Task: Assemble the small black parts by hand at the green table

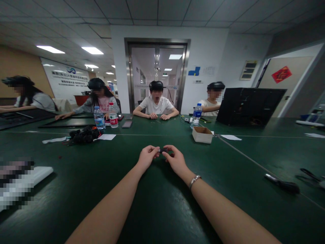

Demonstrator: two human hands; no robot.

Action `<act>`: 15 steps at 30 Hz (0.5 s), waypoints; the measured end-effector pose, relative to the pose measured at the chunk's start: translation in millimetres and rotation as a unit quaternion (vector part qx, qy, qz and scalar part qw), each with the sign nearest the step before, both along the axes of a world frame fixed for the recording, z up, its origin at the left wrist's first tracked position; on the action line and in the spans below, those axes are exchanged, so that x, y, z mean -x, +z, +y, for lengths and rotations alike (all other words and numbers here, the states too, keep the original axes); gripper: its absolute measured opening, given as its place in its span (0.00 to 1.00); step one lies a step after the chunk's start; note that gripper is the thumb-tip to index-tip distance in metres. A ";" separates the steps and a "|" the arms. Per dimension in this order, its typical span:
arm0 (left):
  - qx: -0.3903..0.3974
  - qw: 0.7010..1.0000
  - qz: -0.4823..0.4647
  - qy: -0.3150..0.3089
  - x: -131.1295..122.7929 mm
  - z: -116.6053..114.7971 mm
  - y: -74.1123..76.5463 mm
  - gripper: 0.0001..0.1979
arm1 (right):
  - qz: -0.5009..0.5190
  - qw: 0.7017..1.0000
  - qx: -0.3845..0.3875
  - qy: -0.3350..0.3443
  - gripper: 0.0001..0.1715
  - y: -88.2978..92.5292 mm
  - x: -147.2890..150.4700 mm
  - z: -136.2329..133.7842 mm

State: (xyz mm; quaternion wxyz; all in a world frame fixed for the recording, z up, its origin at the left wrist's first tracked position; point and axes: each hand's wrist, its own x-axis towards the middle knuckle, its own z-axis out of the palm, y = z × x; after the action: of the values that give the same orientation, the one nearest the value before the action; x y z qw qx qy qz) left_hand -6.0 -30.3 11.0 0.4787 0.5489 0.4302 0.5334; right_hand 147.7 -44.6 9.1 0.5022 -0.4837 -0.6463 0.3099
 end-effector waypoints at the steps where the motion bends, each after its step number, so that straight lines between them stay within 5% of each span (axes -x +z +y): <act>1: -0.005 1.000 0.002 -0.004 0.4 0.0 -0.5 0.18 | 0.000 1.000 0.002 -0.001 0.18 0.5 -0.7 0.3; 11: -0.047 0.998 0.024 -0.031 -0.8 -1.6 -3.2 0.16 | 0.017 0.999 0.049 0.012 0.20 -4.8 2.4 3.7; 15: -0.038 0.999 0.019 -0.017 0.2 3.0 -7.3 0.17 | -0.013 0.998 0.058 -0.015 0.23 31.4 -16.5 10.4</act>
State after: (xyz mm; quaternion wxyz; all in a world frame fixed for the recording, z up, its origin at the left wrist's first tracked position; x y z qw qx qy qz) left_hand -6.2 -27.3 3.7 0.4583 0.5840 0.4097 0.5302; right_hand 164.2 -34.2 40.5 0.4691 -0.5254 -0.6269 0.3330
